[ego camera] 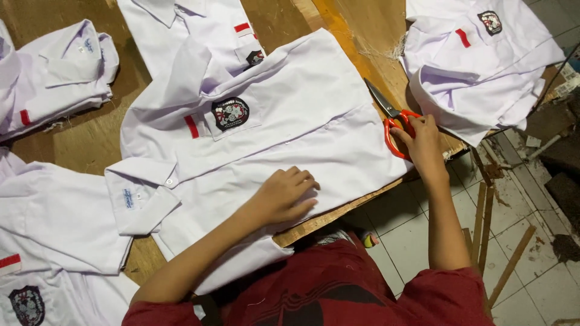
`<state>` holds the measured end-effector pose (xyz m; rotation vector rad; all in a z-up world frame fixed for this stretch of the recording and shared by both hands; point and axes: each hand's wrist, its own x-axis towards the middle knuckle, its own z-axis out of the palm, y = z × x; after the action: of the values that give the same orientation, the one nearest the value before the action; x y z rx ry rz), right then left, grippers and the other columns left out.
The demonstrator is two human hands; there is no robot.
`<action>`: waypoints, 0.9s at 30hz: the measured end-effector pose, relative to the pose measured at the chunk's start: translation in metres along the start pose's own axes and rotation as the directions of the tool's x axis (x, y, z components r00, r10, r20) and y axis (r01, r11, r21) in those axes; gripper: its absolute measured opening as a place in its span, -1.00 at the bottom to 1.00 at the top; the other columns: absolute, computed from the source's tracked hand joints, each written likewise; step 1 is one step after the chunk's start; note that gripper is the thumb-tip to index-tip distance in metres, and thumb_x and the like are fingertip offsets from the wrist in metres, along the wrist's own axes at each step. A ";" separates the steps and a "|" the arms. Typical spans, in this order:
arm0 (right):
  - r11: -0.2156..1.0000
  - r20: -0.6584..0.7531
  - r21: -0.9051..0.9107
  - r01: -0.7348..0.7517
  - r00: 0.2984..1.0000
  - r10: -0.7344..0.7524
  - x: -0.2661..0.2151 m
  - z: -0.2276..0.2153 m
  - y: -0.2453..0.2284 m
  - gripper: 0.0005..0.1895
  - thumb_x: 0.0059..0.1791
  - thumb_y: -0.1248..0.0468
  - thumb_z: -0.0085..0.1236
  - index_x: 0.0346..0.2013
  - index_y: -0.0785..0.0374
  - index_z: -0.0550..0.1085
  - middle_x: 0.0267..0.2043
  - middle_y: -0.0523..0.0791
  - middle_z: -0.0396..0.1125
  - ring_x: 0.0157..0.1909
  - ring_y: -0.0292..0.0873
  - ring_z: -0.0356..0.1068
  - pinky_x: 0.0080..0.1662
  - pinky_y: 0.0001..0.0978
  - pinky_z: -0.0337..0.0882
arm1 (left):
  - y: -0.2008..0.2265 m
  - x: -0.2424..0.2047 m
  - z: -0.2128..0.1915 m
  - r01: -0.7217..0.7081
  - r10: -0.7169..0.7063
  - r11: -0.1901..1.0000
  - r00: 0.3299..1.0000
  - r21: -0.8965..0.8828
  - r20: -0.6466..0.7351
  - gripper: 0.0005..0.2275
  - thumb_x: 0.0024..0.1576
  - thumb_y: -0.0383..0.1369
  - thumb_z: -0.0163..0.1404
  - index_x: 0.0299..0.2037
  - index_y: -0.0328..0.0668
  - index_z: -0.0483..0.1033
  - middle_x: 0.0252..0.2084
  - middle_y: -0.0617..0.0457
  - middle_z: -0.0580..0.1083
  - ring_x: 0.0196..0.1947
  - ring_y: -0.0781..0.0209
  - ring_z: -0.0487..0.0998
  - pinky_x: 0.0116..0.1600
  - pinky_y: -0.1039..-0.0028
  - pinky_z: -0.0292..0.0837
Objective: Trimming loose threads with scissors and folding white school uniform shirts on a wooden table.
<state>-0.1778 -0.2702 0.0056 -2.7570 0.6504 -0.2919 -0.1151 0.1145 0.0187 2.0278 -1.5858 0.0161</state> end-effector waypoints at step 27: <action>0.985 -0.110 0.152 -0.083 0.989 0.100 -0.034 0.014 -0.003 -0.47 0.01 0.05 0.36 0.05 0.46 0.55 -0.23 0.17 0.36 -0.10 0.22 0.41 -0.05 -0.01 0.38 | -0.004 0.039 0.066 0.249 -0.426 0.717 0.896 -0.651 -0.127 -0.69 0.38 -0.12 -0.28 -0.20 -0.13 0.40 -0.47 -0.12 0.38 -0.45 -0.03 0.52 -0.29 0.22 0.46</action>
<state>-0.2028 -0.2488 -0.0106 -2.5762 0.7512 -0.4648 -0.1212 0.0517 -0.0251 1.6547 -0.8565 -0.3210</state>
